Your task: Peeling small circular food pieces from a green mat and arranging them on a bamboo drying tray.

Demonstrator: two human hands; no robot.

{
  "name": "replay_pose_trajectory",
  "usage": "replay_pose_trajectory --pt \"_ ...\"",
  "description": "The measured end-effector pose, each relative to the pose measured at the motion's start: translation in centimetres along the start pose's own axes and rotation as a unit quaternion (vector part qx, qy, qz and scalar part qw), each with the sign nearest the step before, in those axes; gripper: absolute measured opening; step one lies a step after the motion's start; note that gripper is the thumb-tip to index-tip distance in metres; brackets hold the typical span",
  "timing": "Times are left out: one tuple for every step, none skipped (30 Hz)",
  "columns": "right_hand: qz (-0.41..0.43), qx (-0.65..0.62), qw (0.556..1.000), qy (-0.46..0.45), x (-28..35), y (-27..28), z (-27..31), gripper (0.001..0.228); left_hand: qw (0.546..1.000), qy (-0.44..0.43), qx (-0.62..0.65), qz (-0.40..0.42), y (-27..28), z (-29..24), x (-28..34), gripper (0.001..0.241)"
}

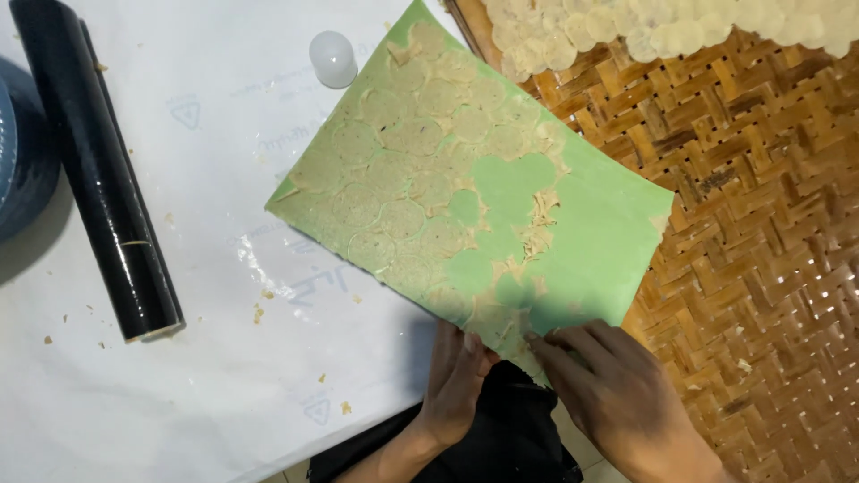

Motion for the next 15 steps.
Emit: replay_pose_trajectory --pt "-0.011 -0.001 1.000 -0.009 0.0 0.1 -0.2 0.024 1.000 0.000 0.015 0.016 -0.9 -0.2 0.0 0.050" --pt "-0.018 0.002 1.000 -0.010 0.2 0.0 -0.6 0.024 1.000 -0.001 0.012 0.023 -0.9 0.1 0.0 0.050" --pt "0.001 -0.018 0.999 -0.042 0.4 -0.3 -1.4 0.020 1.000 0.009 -0.014 0.010 -0.7 0.6 0.0 0.051" --pt "0.019 -0.038 0.996 -0.072 0.6 -0.7 -2.2 0.017 0.999 0.018 -0.041 -0.003 -0.4 1.0 -0.1 0.053" --pt "0.010 -0.035 0.997 -0.073 0.7 -0.7 -2.5 0.017 0.999 0.015 -0.044 0.006 -0.7 0.9 -0.1 0.053" --pt "0.031 -0.067 0.989 -0.128 0.9 -1.0 -3.4 0.016 0.997 0.006 -0.080 0.017 -0.9 0.9 -0.3 0.057" --pt "0.051 -0.100 0.977 -0.183 1.2 -1.5 -4.3 0.017 0.993 -0.005 -0.116 0.027 -1.2 0.8 -0.4 0.061" --pt "0.043 -0.097 0.977 -0.183 1.3 -1.4 -4.6 0.017 0.992 -0.008 -0.119 0.035 -0.9 1.3 -0.4 0.061" --pt "0.078 -0.116 0.969 -0.204 1.6 -2.0 -5.0 0.014 0.993 -0.023 -0.114 0.028 -0.4 1.7 -0.5 0.060" --pt "0.115 -0.136 0.958 -0.225 2.0 -2.5 -5.3 0.013 0.993 -0.037 -0.109 0.019 0.1 2.1 -0.4 0.060" --pt "0.108 -0.135 0.959 -0.225 2.3 -2.6 -5.5 0.013 0.993 -0.039 -0.111 0.026 0.8 2.8 -0.6 0.060" --pt "0.089 -0.118 0.974 -0.170 2.2 -2.4 -5.2 0.013 0.989 0.029 -0.135 -0.059 2.8 4.2 -0.8 0.055" --pt "0.070 -0.101 0.986 -0.115 2.2 -2.3 -4.9 0.014 0.972 0.097 -0.157 -0.143 4.8 5.5 -0.9 0.054" --pt "0.065 -0.099 0.986 -0.115 2.0 -1.8 -4.9 0.014 0.973 0.094 -0.158 -0.139 5.3 5.8 -0.8 0.054" --pt "0.112 -0.108 0.971 -0.184 2.3 -2.0 -5.5 0.017 0.979 0.069 -0.150 -0.123 5.7 6.0 -0.8 0.056"
Point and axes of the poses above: each hand's wrist, its own x-axis away from the middle knuckle, its own y-axis out of the back of the hand, z = x × y, the point moved 6 cm from there along -x, towards the middle knuckle, and after that the axes turned 8 degrees about -z, right-handed, at the moved point
